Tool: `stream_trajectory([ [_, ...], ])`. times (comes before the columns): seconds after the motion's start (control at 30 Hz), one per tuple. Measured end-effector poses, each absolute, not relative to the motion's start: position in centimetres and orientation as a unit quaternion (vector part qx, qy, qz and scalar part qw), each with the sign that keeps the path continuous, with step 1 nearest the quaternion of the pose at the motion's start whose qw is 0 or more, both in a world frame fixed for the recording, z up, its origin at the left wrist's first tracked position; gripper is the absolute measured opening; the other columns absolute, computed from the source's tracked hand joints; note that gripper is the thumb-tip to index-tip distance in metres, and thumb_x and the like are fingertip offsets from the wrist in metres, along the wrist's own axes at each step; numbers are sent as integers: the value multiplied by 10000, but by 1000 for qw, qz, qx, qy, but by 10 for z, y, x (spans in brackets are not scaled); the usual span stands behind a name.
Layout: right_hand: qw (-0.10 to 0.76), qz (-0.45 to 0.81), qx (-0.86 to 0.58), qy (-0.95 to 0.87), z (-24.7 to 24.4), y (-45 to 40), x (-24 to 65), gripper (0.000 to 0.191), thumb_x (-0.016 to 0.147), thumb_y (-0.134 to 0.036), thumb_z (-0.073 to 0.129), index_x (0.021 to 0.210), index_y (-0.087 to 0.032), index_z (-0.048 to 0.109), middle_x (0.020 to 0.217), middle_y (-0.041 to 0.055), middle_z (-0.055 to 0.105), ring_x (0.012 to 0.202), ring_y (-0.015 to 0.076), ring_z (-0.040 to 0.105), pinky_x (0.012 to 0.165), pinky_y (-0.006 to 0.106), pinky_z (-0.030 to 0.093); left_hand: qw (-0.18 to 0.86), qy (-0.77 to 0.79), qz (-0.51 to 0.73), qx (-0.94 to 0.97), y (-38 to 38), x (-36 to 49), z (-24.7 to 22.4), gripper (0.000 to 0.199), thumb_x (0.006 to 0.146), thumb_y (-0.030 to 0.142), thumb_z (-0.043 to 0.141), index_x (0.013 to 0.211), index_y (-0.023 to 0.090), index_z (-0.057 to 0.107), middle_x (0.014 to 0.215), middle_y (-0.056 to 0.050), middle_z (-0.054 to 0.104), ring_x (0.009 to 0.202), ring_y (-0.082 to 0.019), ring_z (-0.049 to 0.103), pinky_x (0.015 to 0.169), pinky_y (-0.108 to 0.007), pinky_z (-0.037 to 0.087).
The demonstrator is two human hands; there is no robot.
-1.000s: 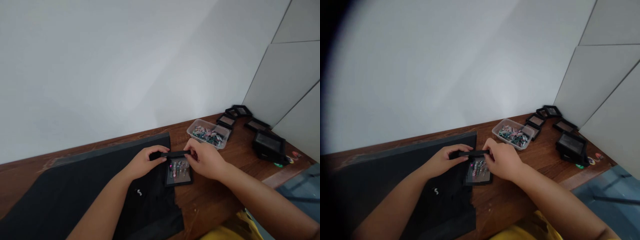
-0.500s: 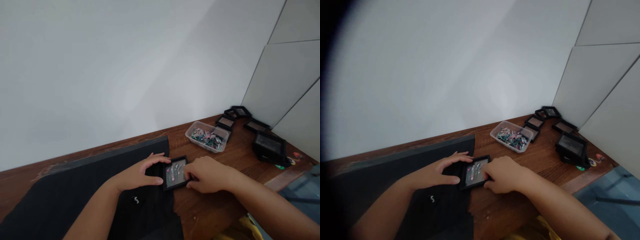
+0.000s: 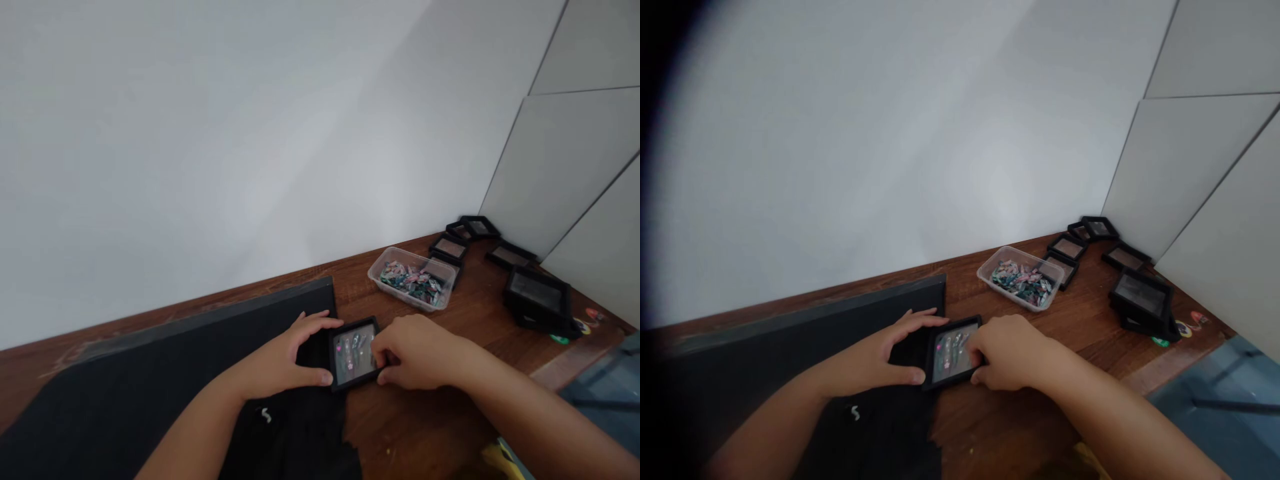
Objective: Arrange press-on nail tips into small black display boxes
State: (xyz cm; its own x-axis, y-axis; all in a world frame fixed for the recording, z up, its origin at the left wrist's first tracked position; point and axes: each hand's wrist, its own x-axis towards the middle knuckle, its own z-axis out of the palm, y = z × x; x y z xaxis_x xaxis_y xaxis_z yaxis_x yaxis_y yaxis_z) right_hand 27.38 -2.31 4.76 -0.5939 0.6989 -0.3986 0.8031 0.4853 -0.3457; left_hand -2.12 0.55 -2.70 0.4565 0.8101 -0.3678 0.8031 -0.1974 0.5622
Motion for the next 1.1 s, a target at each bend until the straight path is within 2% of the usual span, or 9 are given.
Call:
stream_trajectory([
  [0.23, 110, -236, 434, 862, 47, -23, 273, 158, 986, -349, 852, 1085, -226, 847, 1057, 55, 854, 998, 243, 757, 739, 311, 370, 365, 470, 24, 804, 6, -24, -31, 946, 828, 727, 865, 1666, 408, 563, 1846, -96, 408, 1750, -491, 170, 1357, -811, 105],
  [0.4, 92, -215, 426, 874, 47, -24, 274, 142, 1009, -330, 817, 1078, -206, 829, 1069, 81, 856, 1018, 270, 768, 752, 330, 379, 352, 495, 33, 794, -2, -13, -42, 1304, 657, 811, 955, 1767, 392, 415, 1896, -145, 265, 1741, -564, 53, 1337, -855, 149],
  [0.47, 76, -211, 428, 876, 46, -24, 273, 134, 1013, -326, 805, 1066, -205, 824, 1080, 90, 858, 1017, 277, 771, 755, 337, 377, 332, 478, 50, 812, -7, -1, -47, 1353, 667, 768, 970, 1796, 351, 352, 1878, -171, 312, 1746, -541, 148, 1366, -821, 61],
  [0.57, 52, -212, 422, 880, 42, -24, 272, 123, 1013, -321, 791, 1033, -202, 814, 1089, 97, 860, 1011, 281, 771, 744, 342, 362, 302, 474, 80, 823, -15, 15, -49, 1243, 759, 614, 952, 1794, 303, 338, 1841, -174, 402, 1731, -482, 291, 1400, -763, -2],
  [0.67, 17, -226, 424, 877, 38, -24, 270, 109, 1015, -304, 775, 1038, -202, 806, 1050, 82, 856, 976, 261, 767, 721, 330, 353, 292, 503, 119, 805, -18, 20, -49, 1169, 787, 529, 915, 1780, 303, 341, 1839, -166, 409, 1718, -474, 331, 1414, -747, 148],
  [0.8, -85, -263, 441, 854, 32, -23, 270, 173, 1018, -269, 756, 1174, -206, 798, 1007, 47, 857, 888, 208, 757, 748, 301, 412, 222, 550, 203, 779, -11, 7, -49, 1123, 767, 547, 892, 1734, 298, 377, 1776, -185, 496, 1650, -474, 455, 1379, -710, 323],
  [0.93, -154, -280, 449, 835, 28, -24, 270, 223, 1006, -294, 770, 1205, -195, 797, 960, 47, 854, 813, 182, 741, 755, 290, 446, 120, 600, 259, 747, 5, -29, -40, 1122, 793, 672, 807, 1723, 259, 335, 1730, -211, 531, 1617, -496, 490, 1358, -691, 372],
  [1.0, -156, -284, 441, 837, 26, -24, 270, 191, 1009, -315, 765, 1151, -195, 807, 933, 46, 850, 785, 177, 731, 740, 286, 445, 77, 646, 257, 715, 13, -57, -32, 1168, 796, 761, 761, 1714, 206, 301, 1710, -238, 540, 1602, -530, 494, 1354, -676, 384],
  [1.1, -143, -285, 428, 845, 26, -25, 269, 184, 1018, -336, 748, 1121, -198, 815, 930, 48, 854, 781, 179, 731, 726, 286, 436, 41, 731, 210, 648, 22, -109, -23, 1141, 898, 835, 641, 1721, 153, 242, 1665, -272, 574, 1532, -579, 551, 1289, -709, 448],
])
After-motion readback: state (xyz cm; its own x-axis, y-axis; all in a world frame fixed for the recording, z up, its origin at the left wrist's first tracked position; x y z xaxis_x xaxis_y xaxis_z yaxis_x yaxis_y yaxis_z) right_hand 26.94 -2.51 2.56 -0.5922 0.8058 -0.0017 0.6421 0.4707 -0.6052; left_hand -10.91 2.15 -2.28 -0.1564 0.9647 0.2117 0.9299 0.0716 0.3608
